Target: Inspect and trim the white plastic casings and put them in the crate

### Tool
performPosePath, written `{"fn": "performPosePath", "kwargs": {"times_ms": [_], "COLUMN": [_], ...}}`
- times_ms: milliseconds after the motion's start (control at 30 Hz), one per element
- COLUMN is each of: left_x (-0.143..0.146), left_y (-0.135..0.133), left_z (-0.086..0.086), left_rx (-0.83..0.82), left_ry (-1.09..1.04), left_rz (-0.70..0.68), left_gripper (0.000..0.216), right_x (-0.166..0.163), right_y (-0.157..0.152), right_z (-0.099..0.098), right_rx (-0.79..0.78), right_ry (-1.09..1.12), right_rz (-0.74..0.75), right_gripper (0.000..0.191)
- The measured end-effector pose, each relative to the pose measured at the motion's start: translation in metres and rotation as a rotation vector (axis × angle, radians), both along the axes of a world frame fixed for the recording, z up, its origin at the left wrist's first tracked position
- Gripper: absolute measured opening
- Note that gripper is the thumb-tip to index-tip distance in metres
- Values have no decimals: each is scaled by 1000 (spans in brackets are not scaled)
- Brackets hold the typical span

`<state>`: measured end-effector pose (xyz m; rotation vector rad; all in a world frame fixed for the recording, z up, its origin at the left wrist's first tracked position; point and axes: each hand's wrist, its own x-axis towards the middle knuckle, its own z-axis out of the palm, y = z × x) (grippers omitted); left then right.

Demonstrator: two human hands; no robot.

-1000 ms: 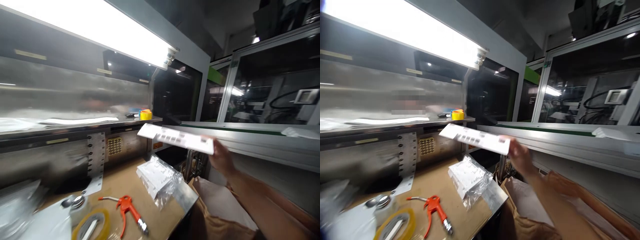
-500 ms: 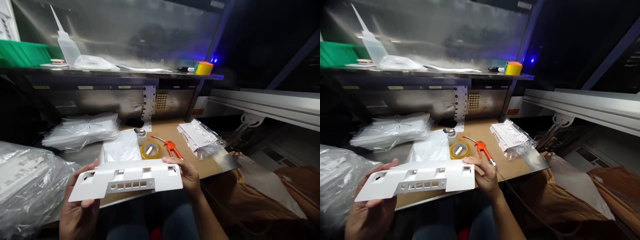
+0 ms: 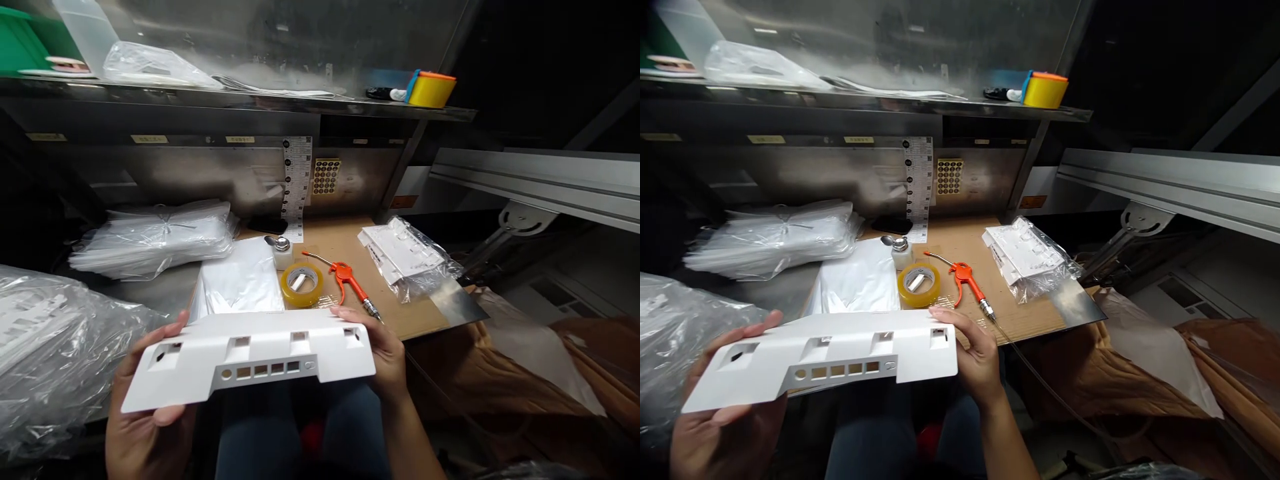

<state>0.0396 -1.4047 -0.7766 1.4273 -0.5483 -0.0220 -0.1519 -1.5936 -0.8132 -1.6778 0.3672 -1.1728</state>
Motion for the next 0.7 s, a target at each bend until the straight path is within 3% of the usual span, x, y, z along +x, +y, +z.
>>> {"fn": "performPosePath", "kwargs": {"times_ms": [367, 700], "left_x": [-9, -7], "left_y": [-5, -7], "left_z": [-4, -10], "left_rx": [-148, -98], "left_ry": [-8, -72], "left_rz": [-109, -115], "left_gripper": [72, 71], "right_x": [-1, 1], "right_y": [-8, -16], "right_z": [-11, -25], "right_rx": [38, 102], "right_ry": [78, 121], "right_rz": [-87, -96], "right_gripper": [34, 33]}}
